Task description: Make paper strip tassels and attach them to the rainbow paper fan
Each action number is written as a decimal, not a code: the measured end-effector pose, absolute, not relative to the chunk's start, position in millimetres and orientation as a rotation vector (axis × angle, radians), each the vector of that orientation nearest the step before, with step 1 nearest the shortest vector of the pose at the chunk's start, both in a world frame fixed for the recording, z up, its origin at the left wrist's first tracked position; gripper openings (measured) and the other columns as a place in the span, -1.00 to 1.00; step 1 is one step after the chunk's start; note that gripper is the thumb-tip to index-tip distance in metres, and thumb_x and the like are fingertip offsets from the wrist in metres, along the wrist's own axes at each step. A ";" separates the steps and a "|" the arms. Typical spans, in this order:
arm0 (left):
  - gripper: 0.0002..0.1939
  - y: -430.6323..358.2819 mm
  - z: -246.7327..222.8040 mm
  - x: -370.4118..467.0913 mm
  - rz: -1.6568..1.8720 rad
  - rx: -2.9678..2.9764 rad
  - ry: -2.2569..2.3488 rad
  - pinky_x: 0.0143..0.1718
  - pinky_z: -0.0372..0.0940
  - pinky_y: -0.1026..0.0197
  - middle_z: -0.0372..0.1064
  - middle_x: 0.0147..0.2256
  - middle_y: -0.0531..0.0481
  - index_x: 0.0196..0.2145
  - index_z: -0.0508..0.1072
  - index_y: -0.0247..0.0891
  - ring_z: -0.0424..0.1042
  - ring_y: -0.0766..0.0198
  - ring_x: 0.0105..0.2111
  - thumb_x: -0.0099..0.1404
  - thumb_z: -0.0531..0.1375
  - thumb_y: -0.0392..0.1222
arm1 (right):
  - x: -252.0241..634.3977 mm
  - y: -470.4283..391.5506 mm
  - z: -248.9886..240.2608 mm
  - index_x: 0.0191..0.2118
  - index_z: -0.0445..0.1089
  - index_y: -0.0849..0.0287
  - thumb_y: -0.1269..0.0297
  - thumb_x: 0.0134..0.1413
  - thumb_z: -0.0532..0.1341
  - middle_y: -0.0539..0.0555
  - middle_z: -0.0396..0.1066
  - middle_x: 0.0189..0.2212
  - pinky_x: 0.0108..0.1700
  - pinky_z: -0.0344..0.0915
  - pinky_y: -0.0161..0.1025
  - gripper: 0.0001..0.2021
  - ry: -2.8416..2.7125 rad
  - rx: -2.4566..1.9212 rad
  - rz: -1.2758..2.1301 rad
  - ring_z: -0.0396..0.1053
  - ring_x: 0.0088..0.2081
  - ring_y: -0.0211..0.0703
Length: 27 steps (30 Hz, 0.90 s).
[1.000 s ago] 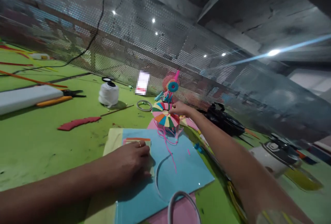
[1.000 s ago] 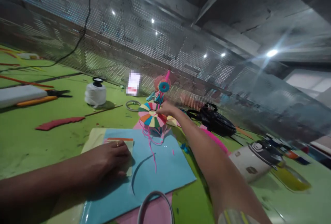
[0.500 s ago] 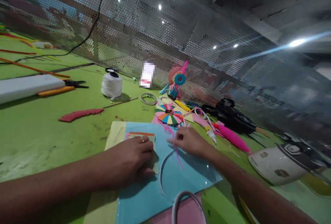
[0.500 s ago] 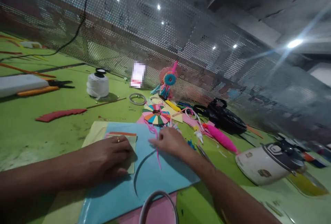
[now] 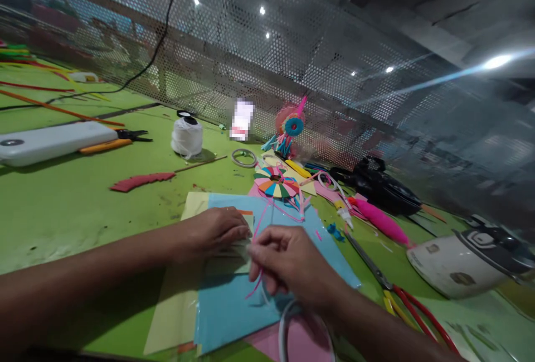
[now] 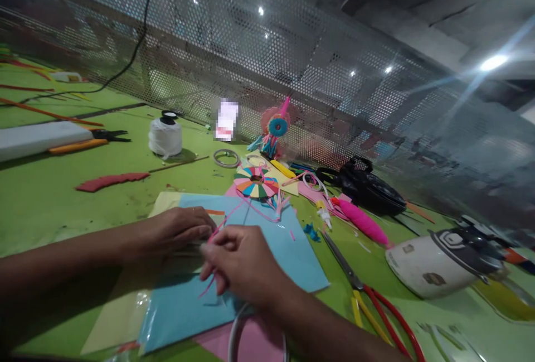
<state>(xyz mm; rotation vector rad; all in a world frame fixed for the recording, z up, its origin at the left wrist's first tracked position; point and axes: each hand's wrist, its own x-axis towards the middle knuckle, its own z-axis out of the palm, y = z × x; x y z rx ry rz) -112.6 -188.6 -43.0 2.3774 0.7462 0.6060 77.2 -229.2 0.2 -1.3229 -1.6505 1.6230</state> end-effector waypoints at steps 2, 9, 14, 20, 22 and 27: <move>-0.57 -187.4 -40.8 -115.0 0.614 2.220 0.798 -0.33 0.18 0.27 0.33 -0.40 -0.02 -0.38 0.37 -0.31 0.28 0.31 -0.40 0.38 -0.14 0.00 | 57.8 -231.8 -15.5 -0.48 0.32 0.21 0.20 -0.09 0.21 -0.01 0.39 -0.64 -0.76 0.00 -0.45 -0.83 -1.596 -1.297 1.721 0.16 -0.77 -0.41; -0.52 -183.4 -35.9 -113.3 0.476 1.703 0.888 -0.58 0.08 0.33 0.27 -0.58 0.06 -0.37 0.44 -0.36 0.16 0.39 -0.61 0.25 0.01 0.15 | 41.3 -228.3 -26.5 -0.52 0.33 0.26 0.27 -0.11 0.20 -0.01 0.35 -0.65 -0.69 0.17 -0.41 -0.85 -1.524 -1.245 1.827 0.24 -0.71 -0.38; -0.61 -176.6 -42.2 -112.8 0.500 1.862 0.942 -0.45 0.16 0.34 0.40 -0.43 0.01 -0.31 0.48 -0.36 0.28 0.34 -0.47 0.23 0.07 0.05 | 70.4 -227.6 3.8 -0.40 0.48 0.26 0.36 0.00 0.18 0.03 0.40 -0.53 -0.44 0.25 -0.35 -0.86 -2.125 -1.208 1.346 0.33 -0.50 -0.31; -0.63 -179.4 -40.2 -115.9 0.578 1.831 0.934 -0.31 0.25 0.29 0.42 -0.29 -0.03 -0.26 0.40 -0.33 0.36 0.28 -0.34 0.29 -0.01 0.04 | 94.2 -160.4 0.2 -0.15 0.44 0.29 0.49 -0.07 0.21 0.05 0.44 -0.42 -0.38 0.22 -0.33 -0.72 -2.345 -1.134 0.698 0.27 -0.51 -0.34; -0.64 -179.0 -40.5 -118.3 0.597 1.849 0.936 -0.34 0.25 0.30 0.41 -0.33 -0.01 -0.26 0.41 -0.33 0.35 0.28 -0.36 0.30 -0.02 0.01 | 95.5 -147.6 -11.8 -0.19 0.45 0.29 0.50 -0.07 0.21 0.05 0.45 -0.42 -0.37 0.22 -0.33 -0.76 -2.448 -1.044 0.710 0.29 -0.48 -0.33; -0.69 -175.7 -42.6 -120.3 0.649 1.783 0.951 -0.36 0.25 0.30 0.41 -0.39 0.01 -0.32 0.45 -0.32 0.35 0.29 -0.41 0.28 -0.02 -0.10 | 100.3 -145.3 -36.1 -0.40 0.48 0.27 0.43 -0.02 0.22 0.05 0.45 -0.48 -0.35 0.23 -0.35 -0.92 -2.346 -0.944 0.717 0.35 -0.42 -0.28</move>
